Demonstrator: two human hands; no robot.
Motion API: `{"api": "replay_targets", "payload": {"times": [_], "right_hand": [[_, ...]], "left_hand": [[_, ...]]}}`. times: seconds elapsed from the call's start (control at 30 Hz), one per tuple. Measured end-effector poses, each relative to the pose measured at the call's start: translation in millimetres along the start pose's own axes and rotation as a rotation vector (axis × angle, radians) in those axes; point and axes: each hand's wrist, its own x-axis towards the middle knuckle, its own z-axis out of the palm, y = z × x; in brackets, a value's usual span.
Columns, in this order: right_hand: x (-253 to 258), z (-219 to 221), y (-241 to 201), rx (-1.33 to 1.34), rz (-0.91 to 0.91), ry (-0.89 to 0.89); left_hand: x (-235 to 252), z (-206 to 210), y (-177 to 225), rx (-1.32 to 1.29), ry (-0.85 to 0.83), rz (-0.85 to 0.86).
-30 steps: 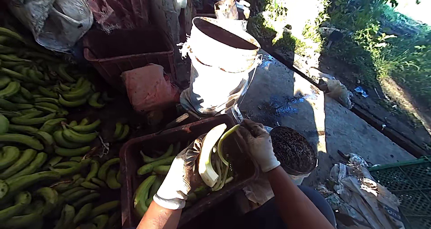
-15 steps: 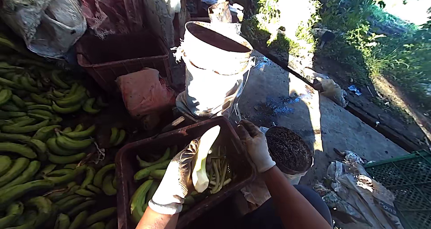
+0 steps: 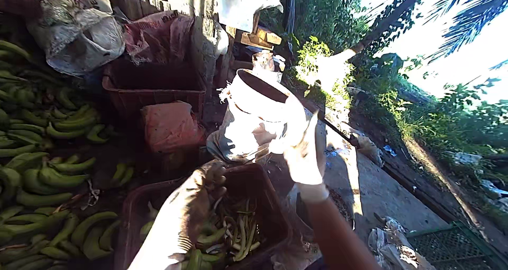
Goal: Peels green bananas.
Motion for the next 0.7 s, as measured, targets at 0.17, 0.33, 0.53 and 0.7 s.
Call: {"api": "replay_targets", "payload": {"times": [0.17, 0.33, 0.53, 0.7], "right_hand": [[156, -9, -2, -0.064, -0.049, 0.13], [45, 49, -21, -0.102, 0.031, -0.327], [-183, 163, 44, -0.383, 0.587, -1.288], [-259, 178, 58, -0.589, 0.798, -1.301]], "left_hand": [[6, -81, 34, 0.153, 0.176, 0.439], [-8, -126, 79, 0.016, 0.55, 0.42], [-9, -137, 87, -0.038, 0.579, 0.375], [-10, -125, 86, 0.014, 0.515, 0.325]]}}
